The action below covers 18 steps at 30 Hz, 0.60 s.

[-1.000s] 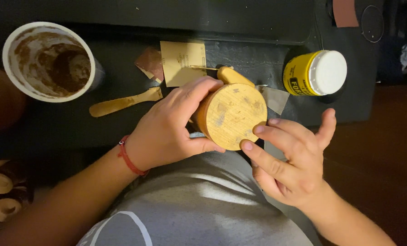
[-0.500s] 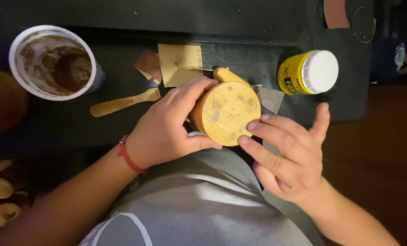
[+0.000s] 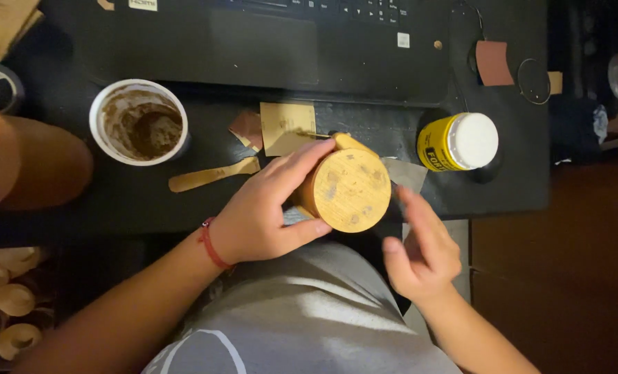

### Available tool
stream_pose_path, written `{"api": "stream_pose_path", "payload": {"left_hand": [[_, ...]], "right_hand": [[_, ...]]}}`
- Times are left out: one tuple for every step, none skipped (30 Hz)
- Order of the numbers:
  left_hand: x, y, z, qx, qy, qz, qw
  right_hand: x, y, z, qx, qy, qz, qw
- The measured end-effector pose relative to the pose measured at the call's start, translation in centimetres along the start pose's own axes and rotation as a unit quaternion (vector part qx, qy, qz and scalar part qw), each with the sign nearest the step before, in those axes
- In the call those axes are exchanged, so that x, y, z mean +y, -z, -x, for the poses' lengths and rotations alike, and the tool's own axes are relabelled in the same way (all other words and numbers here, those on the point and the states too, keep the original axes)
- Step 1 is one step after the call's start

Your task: Applying wood filler to small holes in a circular wooden piece using a small stick and smoothing it with fingers.

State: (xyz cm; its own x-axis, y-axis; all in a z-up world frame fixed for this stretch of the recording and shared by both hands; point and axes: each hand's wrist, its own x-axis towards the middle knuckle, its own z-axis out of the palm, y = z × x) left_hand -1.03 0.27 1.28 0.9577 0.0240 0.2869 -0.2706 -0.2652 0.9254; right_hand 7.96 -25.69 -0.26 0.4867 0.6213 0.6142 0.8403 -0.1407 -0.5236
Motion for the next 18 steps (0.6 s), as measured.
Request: {"api": "stream_pose_path", "payload": {"left_hand": [[0.2, 0.1, 0.0, 0.001, 0.0, -0.004, 1.0], [0.4, 0.2, 0.0, -0.005, -0.004, 0.031, 0.999], [0.5, 0.2, 0.0, -0.01, -0.009, 0.066, 0.998], [1.1, 0.1, -0.5, -0.013, -0.006, 0.062, 0.998], [1.7, 0.0, -1.0, 0.006, 0.027, 0.07, 0.997], [2.3, -0.2, -1.4, 0.023, 0.061, 0.077, 0.995], [2.6, -0.4, -1.6, 0.02, 0.064, 0.073, 0.995], [2.8, -0.6, -2.0, 0.033, 0.095, 0.076, 0.992], [3.0, -0.7, -2.4, 0.046, 0.126, 0.078, 0.988], [3.2, -0.9, -2.5, 0.046, 0.126, 0.071, 0.988], [3.3, -1.1, -2.7, 0.058, 0.143, 0.104, 0.983], [3.4, -1.4, -2.8, 0.069, 0.162, 0.136, 0.975], [3.4, -1.5, -2.9, 0.067, 0.165, 0.129, 0.976], [3.5, -1.7, -2.9, 0.077, 0.16, 0.115, 0.977], [3.4, -1.9, -3.0, 0.086, 0.155, 0.101, 0.979], [3.4, -2.2, -3.0, 0.083, 0.16, 0.094, 0.979], [3.3, -2.4, -3.0, 0.096, 0.152, 0.083, 0.98], [3.2, -2.6, -3.2, 0.11, 0.142, 0.072, 0.981]], "right_hand": [[-0.4, -0.5, -1.0, 0.002, 0.002, -0.003, 1.0], [-0.9, -1.0, -1.9, -0.035, -0.064, -0.138, 0.988], [-1.3, -1.5, -2.7, -0.073, -0.129, -0.27, 0.951], [-1.3, -2.0, -3.6, -0.069, -0.129, -0.275, 0.95], [-1.3, -2.5, -4.4, -0.083, -0.143, -0.274, 0.948], [-1.3, -3.0, -5.1, -0.095, -0.157, -0.273, 0.944], [-1.4, -3.5, -5.0, -0.091, -0.159, -0.278, 0.943], [-1.2, -4.0, -5.2, -0.074, -0.153, -0.284, 0.944], [-1.1, -4.5, -5.5, -0.057, -0.148, -0.291, 0.944], [-0.7, -4.8, -5.0, -0.053, -0.145, -0.296, 0.943], [-0.2, -5.2, -4.6, -0.032, -0.147, -0.283, 0.947], [0.2, -5.6, -4.0, -0.01, -0.153, -0.27, 0.95], [0.3, -5.8, -4.2, -0.006, -0.153, -0.277, 0.949], [0.3, -6.0, -4.4, 0.003, -0.126, -0.277, 0.953], [0.4, -6.2, -4.6, 0.011, -0.099, -0.277, 0.956], [0.4, -6.2, -4.7, 0.017, -0.101, -0.283, 0.954], [0.3, -6.2, -4.9, 0.018, -0.088, -0.293, 0.952], [0.4, -6.2, -5.2, 0.018, -0.074, -0.3, 0.951]]}}
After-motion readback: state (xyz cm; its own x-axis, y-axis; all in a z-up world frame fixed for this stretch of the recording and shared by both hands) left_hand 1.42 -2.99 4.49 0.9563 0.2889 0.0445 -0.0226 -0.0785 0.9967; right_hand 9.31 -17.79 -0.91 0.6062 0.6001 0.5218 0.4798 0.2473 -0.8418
